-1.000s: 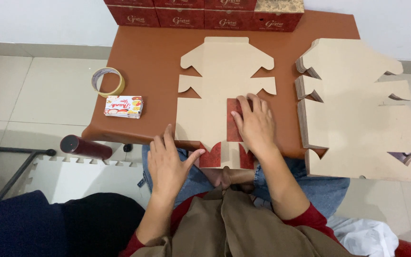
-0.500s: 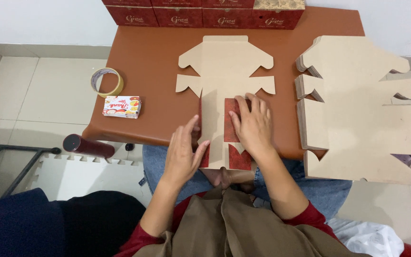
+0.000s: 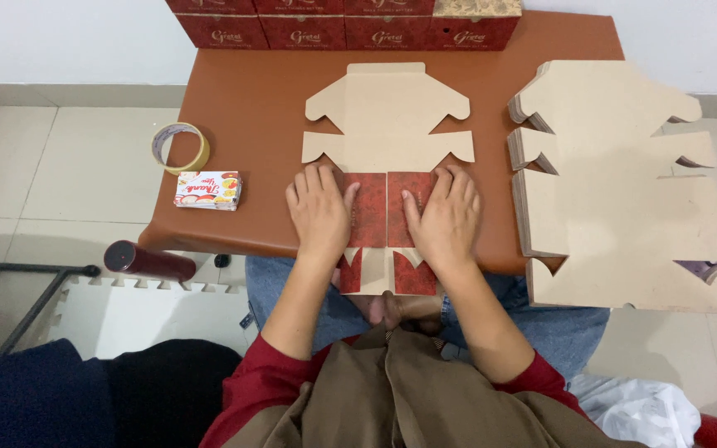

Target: Assembling small cardboard gift boxes by folding templates and inserting cards.

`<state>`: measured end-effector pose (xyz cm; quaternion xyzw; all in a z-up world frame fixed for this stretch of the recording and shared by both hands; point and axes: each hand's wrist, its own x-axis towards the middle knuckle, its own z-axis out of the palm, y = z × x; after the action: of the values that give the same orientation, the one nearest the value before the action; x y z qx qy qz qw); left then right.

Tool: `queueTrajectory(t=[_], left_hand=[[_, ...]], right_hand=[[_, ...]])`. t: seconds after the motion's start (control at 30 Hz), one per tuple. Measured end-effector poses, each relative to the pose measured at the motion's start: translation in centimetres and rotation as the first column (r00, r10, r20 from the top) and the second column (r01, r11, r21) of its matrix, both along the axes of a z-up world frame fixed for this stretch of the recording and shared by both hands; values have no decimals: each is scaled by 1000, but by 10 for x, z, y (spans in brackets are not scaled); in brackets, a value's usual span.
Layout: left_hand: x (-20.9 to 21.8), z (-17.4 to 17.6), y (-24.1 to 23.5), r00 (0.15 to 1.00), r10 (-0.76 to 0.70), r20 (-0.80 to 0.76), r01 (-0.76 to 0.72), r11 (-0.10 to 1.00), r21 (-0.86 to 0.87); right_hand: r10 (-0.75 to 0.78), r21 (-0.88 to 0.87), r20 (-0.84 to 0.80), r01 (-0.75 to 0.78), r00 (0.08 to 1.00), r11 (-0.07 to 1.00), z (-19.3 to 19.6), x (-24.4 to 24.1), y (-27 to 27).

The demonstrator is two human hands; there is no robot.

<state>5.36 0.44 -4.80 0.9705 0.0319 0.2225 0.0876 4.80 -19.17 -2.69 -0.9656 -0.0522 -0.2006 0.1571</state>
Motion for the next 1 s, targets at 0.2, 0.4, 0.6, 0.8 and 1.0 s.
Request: queueTrajectory(t=[0.2,0.4,0.6,0.8,1.0], left_hand=[[-9,12,-7,995,0,97,7,998,-69],[-10,11,-5,998,-13,65,21,991,-131],[-6,3,-1,996,-26,87,37,991,-130],[-9,8,-2,999,-29,38,35,984,-177],[-4,1,1,997,-73,14,75,988,-136]], right_hand=[[58,8,-7,-58,998,998,-2,3,0],[147,7,-96,-147,984,989,17,-1,3],[142,-179,-181,-175,973,968,3,45,-3],[135,-277,-30,-138,990,951,-30,84,-1],[149,-282,-12,-147,989,948,-23,70,1]])
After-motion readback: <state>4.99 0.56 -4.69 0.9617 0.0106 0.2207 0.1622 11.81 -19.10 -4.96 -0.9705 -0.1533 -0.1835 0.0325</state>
